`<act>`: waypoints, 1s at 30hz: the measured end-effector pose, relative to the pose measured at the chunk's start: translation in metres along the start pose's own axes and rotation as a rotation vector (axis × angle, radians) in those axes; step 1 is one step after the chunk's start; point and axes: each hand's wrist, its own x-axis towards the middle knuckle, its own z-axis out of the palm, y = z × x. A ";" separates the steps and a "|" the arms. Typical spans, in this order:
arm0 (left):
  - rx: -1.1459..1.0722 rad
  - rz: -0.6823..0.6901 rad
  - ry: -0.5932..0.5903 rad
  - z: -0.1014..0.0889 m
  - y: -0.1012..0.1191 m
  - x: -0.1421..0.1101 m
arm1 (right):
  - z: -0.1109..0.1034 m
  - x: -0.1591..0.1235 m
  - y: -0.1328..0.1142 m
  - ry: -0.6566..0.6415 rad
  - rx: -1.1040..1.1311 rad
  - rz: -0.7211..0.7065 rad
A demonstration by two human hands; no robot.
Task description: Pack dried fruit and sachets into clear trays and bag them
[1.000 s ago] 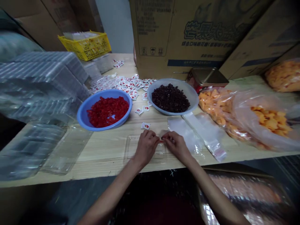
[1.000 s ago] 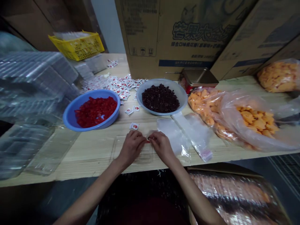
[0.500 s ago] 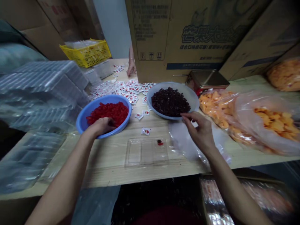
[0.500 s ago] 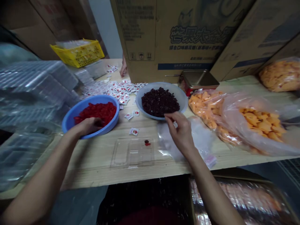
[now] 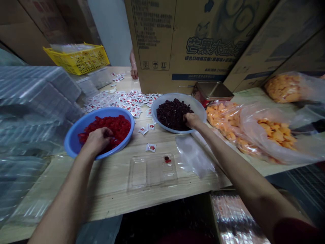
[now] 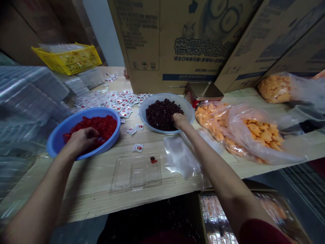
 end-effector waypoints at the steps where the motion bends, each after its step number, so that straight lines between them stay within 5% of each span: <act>1: 0.019 0.006 0.050 -0.001 0.002 0.000 | -0.001 0.000 0.000 0.016 0.017 0.013; 4: 0.004 0.047 0.307 -0.010 0.017 -0.007 | -0.007 -0.002 0.002 0.118 0.100 0.045; 7: -0.334 0.065 0.517 -0.016 0.047 -0.035 | -0.016 -0.011 0.006 0.221 0.231 0.054; 10: -0.669 0.091 0.342 0.001 0.085 -0.090 | -0.022 -0.041 0.003 0.304 0.406 0.022; 13: -0.716 0.181 -0.030 0.042 0.114 -0.149 | -0.011 -0.101 -0.019 0.392 0.862 -0.102; 15: -0.651 0.272 -0.145 0.074 0.122 -0.177 | 0.009 -0.147 -0.041 0.352 1.053 -0.161; 18: -0.505 0.383 -0.124 0.108 0.120 -0.194 | 0.046 -0.198 -0.072 0.253 1.152 -0.150; 22: -0.240 0.491 -0.049 0.122 0.116 -0.194 | 0.080 -0.215 -0.088 0.295 1.067 -0.151; 26: -0.163 0.510 -0.001 0.113 0.119 -0.192 | 0.087 -0.215 -0.086 0.360 0.819 -0.264; 30: -0.178 0.469 0.141 0.072 0.113 -0.180 | 0.077 -0.224 -0.080 0.374 0.765 -0.324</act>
